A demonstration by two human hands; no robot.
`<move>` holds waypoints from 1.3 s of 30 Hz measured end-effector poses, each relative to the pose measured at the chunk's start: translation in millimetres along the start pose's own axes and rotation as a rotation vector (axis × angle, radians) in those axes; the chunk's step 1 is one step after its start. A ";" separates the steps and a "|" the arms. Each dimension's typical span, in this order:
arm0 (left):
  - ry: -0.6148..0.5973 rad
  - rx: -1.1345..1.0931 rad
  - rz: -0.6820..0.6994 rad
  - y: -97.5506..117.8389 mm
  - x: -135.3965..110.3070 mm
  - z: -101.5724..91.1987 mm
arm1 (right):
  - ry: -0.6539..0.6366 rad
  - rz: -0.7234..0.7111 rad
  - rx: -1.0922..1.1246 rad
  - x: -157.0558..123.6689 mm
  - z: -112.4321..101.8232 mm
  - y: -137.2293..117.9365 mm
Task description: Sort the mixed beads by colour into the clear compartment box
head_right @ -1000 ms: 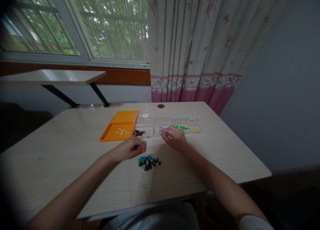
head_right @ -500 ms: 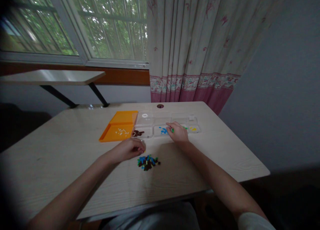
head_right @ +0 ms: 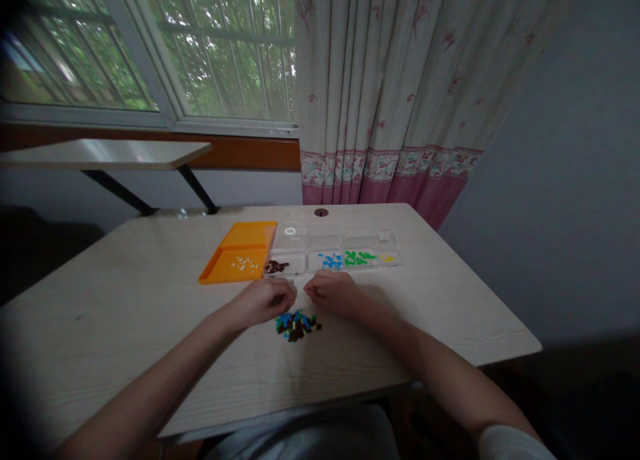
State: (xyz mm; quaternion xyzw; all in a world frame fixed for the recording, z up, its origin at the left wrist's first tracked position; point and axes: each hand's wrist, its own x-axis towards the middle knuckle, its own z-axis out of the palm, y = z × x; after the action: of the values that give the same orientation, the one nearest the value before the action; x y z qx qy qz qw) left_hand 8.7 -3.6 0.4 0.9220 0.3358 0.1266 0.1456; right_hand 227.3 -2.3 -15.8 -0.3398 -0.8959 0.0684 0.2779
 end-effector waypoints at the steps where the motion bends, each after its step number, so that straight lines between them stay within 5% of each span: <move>1: 0.000 0.005 0.000 -0.2 0.1 0.7 | -0.027 0.000 -0.004 -0.1 1.2 -2.0; 10: 0.027 -0.044 -0.008 0.6 2.9 6.0 | -0.115 0.023 -0.048 0.3 4.3 -4.5; 19: 0.200 -0.686 -0.301 -3.1 13.4 17.9 | 0.068 0.035 -0.095 0.3 4.0 -7.8; 24: 0.213 -0.766 -0.354 -5.4 15.9 22.2 | 0.102 0.016 -0.128 2.3 3.5 -9.9; 33: 0.150 -0.678 -0.330 -2.1 13.0 12.8 | 0.108 -0.007 -0.110 1.6 4.5 -8.4; 39: -0.135 -0.511 -0.110 -11.4 -4.6 -12.5 | 0.301 0.000 0.183 4.2 -6.7 -2.4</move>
State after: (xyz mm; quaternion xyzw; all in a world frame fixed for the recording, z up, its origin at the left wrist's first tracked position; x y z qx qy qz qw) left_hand -5.5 4.0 7.3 0.8420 0.3321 0.1373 0.4023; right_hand 227.0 -1.8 -7.7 -0.3194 -0.8342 0.0978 0.4387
